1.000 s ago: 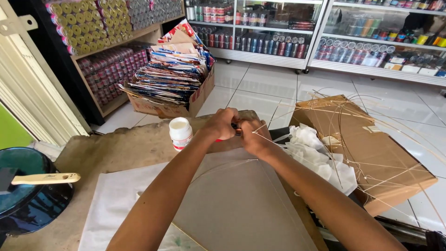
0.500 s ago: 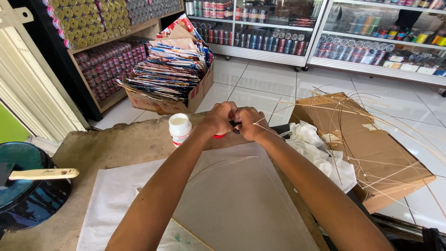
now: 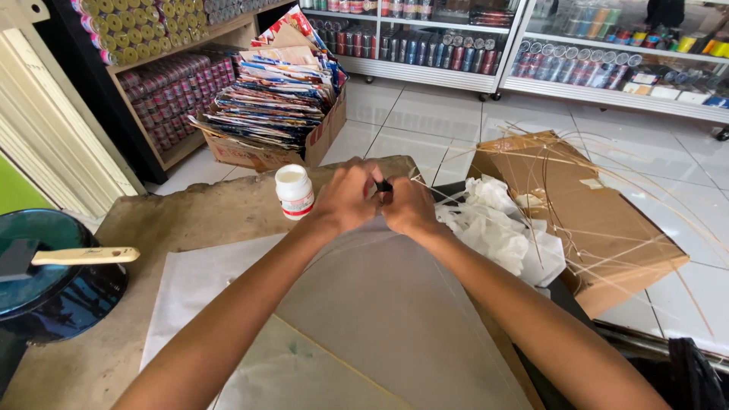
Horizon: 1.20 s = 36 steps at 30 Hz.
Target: Trimming excess paper from the edges of a kite frame using scissors
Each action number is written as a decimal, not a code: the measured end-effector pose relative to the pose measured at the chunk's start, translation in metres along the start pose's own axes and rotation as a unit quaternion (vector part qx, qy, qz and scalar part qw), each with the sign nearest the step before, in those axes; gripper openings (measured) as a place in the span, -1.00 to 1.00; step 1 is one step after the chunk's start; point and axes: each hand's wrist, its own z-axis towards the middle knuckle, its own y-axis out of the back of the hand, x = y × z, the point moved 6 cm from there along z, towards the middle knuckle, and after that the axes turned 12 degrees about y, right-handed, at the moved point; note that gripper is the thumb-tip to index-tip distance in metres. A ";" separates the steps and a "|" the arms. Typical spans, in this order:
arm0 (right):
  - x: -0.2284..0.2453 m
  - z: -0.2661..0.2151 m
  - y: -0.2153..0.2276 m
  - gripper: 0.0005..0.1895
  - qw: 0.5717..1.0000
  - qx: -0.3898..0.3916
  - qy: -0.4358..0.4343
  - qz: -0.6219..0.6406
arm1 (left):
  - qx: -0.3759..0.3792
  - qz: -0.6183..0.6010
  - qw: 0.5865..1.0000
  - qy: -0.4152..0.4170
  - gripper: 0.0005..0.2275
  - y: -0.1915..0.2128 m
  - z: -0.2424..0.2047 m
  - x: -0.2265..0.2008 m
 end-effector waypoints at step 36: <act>0.043 -0.207 0.058 -0.55 0.898 0.096 0.029 0.428 | -0.001 0.276 0.952 0.132 -0.85 0.003 -0.102 0.091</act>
